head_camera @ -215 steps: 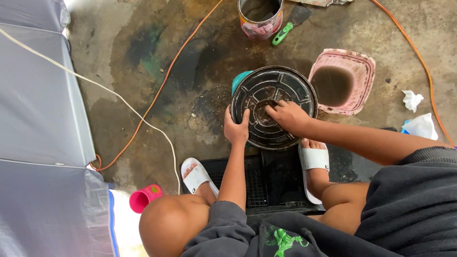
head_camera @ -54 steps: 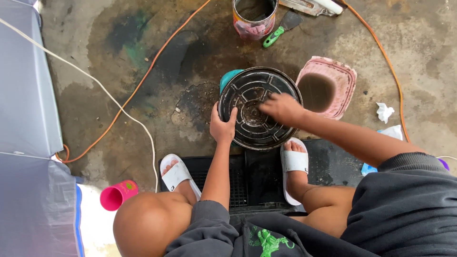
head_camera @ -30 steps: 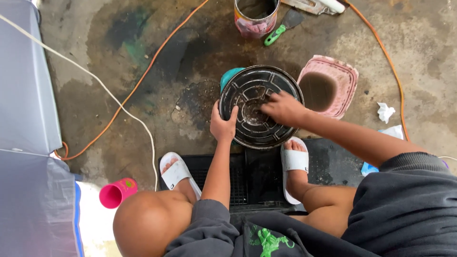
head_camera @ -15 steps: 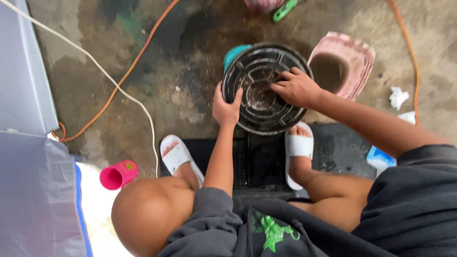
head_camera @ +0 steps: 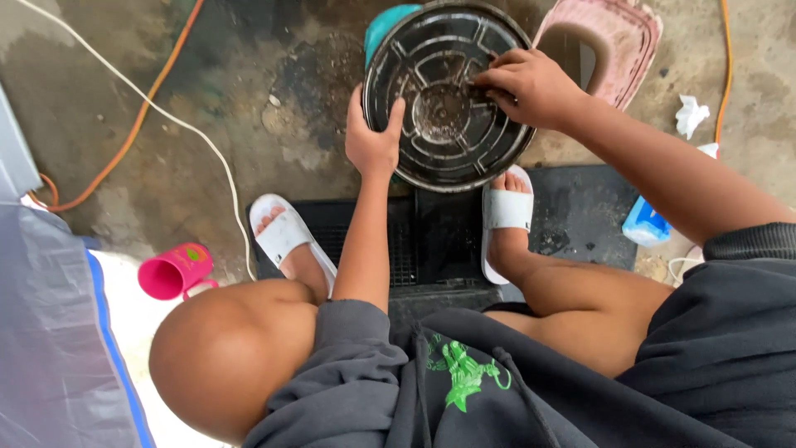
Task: The person scrubs a black circular metal stove burner grate with a brown abrasive sponge. The person holds the grate with their left hand while scrubbing the surface with their right hand. The person rotates the grate to clean different sections.
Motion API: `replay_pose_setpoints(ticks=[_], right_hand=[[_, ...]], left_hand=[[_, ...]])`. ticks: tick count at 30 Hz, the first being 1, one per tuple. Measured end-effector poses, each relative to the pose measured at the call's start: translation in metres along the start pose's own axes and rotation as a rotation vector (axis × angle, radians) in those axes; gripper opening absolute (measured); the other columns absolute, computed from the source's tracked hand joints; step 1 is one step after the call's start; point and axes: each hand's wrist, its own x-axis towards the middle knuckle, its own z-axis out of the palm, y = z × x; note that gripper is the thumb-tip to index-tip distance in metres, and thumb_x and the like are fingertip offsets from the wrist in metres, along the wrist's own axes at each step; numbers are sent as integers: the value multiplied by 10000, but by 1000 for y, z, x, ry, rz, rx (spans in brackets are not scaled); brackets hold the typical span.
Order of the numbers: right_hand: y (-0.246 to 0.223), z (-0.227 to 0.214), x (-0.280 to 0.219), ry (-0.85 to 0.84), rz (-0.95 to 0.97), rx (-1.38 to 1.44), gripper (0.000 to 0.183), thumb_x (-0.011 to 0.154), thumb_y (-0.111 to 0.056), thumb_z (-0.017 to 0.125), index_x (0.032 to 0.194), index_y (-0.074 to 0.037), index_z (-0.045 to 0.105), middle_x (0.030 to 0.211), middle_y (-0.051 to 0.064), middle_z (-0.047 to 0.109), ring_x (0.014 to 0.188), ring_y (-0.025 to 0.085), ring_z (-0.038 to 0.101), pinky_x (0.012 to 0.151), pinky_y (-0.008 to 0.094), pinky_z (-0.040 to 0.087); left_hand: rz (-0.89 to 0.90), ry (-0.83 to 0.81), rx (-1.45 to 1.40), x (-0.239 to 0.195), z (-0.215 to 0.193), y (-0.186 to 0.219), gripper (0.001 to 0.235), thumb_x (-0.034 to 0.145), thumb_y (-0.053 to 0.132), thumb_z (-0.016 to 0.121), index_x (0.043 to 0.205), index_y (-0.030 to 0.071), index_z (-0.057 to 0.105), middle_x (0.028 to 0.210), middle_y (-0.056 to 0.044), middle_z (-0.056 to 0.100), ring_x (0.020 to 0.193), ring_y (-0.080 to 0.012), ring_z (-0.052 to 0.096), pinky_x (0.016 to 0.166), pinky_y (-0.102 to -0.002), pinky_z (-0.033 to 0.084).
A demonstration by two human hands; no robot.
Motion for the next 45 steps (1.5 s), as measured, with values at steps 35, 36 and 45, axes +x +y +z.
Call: replay_pose_setpoints(ticks=[35,36,45], right_hand=[[-79,-1,7,-368,111,-100,489,932,30,509,1416,39,575,1163,201,619,982,321,595,778,427,561],[-78,-6,9,-424,130,-99,540,930,36,496,1466,13,557,1218,193,631,1053,312,607,852,416,559],[-80,4,38,-407,-184,-383,449,1017,-195,554,1457,-109,577,1187,65,637,1016,204,572,803,344,486]], left_hand=[[64,47,-18,1,6,-8,808,873,710,651,1504,227,506,1540,-42,588,1425,-274,586,1079,-469,577],[56,45,-14,1,5,-8,811,870,713,649,1505,230,506,1542,-40,587,1426,-273,585,1077,-468,576],[49,33,-3,1,4,-5,803,870,719,641,1503,245,503,1552,-37,577,1431,-270,579,1050,-462,587]])
